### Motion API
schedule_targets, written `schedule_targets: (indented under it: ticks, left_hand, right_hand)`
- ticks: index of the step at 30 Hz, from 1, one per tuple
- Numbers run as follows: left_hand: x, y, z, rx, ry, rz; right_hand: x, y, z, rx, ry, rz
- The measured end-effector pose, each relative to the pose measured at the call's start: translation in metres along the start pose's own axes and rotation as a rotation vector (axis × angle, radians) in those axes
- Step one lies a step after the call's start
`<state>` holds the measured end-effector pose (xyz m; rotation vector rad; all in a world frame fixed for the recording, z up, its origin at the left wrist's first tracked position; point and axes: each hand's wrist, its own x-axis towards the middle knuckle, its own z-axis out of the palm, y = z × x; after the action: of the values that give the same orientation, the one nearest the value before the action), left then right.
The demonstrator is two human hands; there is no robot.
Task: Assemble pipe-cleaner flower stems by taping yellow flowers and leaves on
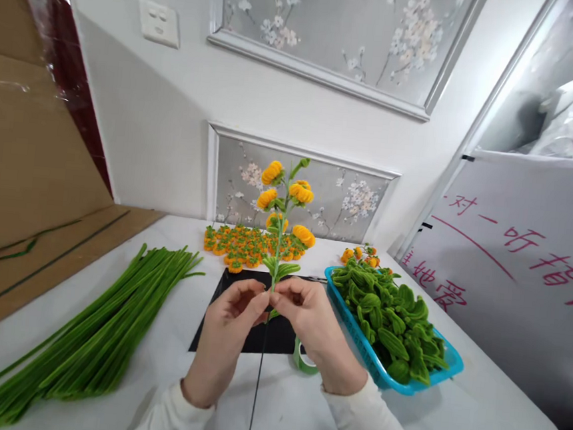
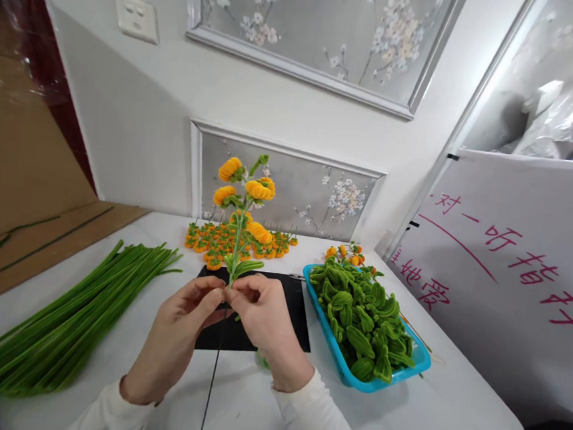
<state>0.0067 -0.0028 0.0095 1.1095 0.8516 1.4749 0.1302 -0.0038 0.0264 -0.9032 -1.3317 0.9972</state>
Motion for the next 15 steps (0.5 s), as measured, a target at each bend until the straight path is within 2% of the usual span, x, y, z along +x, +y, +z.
schedule_targets:
  ticks: [3, 6, 8, 11, 15]
  left_hand:
    - [0.0, 0.013, 0.007, 0.022, 0.022, 0.013]
    - [0.0, 0.026, 0.011, -0.076, -0.012, -0.097]
    - [0.0, 0.032, 0.01, -0.133, -0.032, -0.15]
    - [-0.001, 0.037, 0.004, -0.153, -0.045, -0.151]
    - [-0.004, 0.04, -0.002, -0.122, -0.076, -0.14]
  right_hand:
    - [0.001, 0.006, 0.005, -0.149, 0.031, -0.08]
    - [-0.001, 0.008, 0.01, -0.33, 0.079, -0.171]
    - [-0.004, 0.006, 0.014, -0.359, 0.104, -0.185]
    - [-0.007, 0.002, 0.018, -0.207, 0.093, -0.081]
    - [-0.01, -0.005, 0.018, 0.015, -0.012, 0.111]
